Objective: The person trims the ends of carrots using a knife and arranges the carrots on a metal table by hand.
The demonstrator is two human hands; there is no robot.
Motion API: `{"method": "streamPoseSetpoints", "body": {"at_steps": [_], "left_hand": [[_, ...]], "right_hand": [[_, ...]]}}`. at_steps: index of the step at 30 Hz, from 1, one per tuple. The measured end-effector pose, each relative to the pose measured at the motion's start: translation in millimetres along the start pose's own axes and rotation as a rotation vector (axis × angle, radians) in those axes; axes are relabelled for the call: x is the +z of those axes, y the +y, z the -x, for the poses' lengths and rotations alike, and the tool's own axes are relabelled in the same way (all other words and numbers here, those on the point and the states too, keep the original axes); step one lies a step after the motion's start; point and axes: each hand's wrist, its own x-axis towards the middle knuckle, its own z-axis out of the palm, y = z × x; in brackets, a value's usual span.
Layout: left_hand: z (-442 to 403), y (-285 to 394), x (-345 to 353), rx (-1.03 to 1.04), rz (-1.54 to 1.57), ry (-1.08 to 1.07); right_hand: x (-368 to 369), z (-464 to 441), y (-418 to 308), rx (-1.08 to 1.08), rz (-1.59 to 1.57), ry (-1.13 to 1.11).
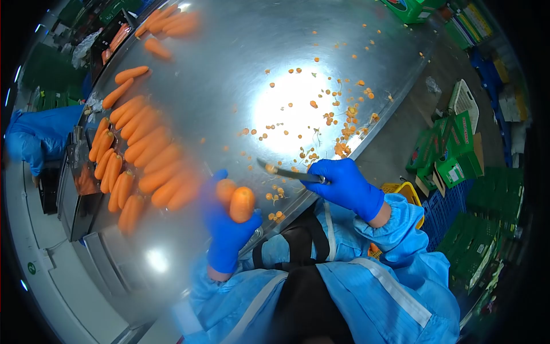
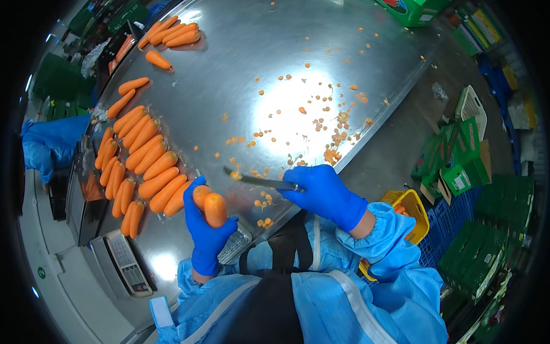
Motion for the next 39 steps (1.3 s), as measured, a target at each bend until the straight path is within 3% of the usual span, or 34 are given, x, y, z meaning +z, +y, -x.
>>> {"method": "streamPoseSetpoints", "body": {"at_steps": [2, 6, 12, 20, 23, 24, 26, 27, 28, 31, 37, 39], "left_hand": [[-2.5, 12.0, 2.2, -0.085, 0.041, -0.055], [-1.6, 9.7, 8.4, 0.037, 0.052, -0.128], [-0.7, 21.4, 14.6, 0.061, 0.040, -0.262], [-1.4, 17.6, 16.3, 0.181, -0.085, -0.262], [0.3, 19.9, 15.7, 0.112, 0.063, -0.285], [1.8, 22.5, 12.8, 0.006, 0.095, -0.291], [1.8, 27.8, 4.5, -0.195, 0.161, -0.300], [0.2, 23.7, 4.8, -0.183, 0.162, -0.266], [0.9, 15.8, 7.0, -0.178, 0.162, -0.226], [-1.0, 17.8, 8.8, -0.174, 0.086, -0.153], [-11.0, 19.6, 22.7, -0.067, 0.065, -0.089], [-7.9, 20.0, 22.0, -0.058, 0.035, -0.050]], "right_hand": [[-4.9, -6.6, -11.9, -0.142, 0.011, -0.044], [-10.2, -23.8, -24.4, -0.310, 0.119, -0.117], [-15.6, -40.4, -25.9, -0.380, 0.179, -0.323], [-15.7, -44.7, -18.8, -0.455, 0.231, -0.380], [-11.7, -44.1, -8.5, -0.376, 0.211, -0.293], [-7.7, -43.2, -0.9, -0.337, 0.194, -0.250], [-3.9, -38.9, 27.2, 0.074, 0.046, -0.117], [-2.1, -41.0, 41.1, 0.270, -0.025, -0.048], [10.4, -31.8, 45.3, 0.239, -0.203, 0.030], [17.8, -21.4, -20.4, 0.131, -0.531, -0.039], [24.2, -22.3, -67.1, -0.036, -0.187, 0.084], [27.5, -24.5, -58.4, -0.076, -0.277, 0.066]]}}
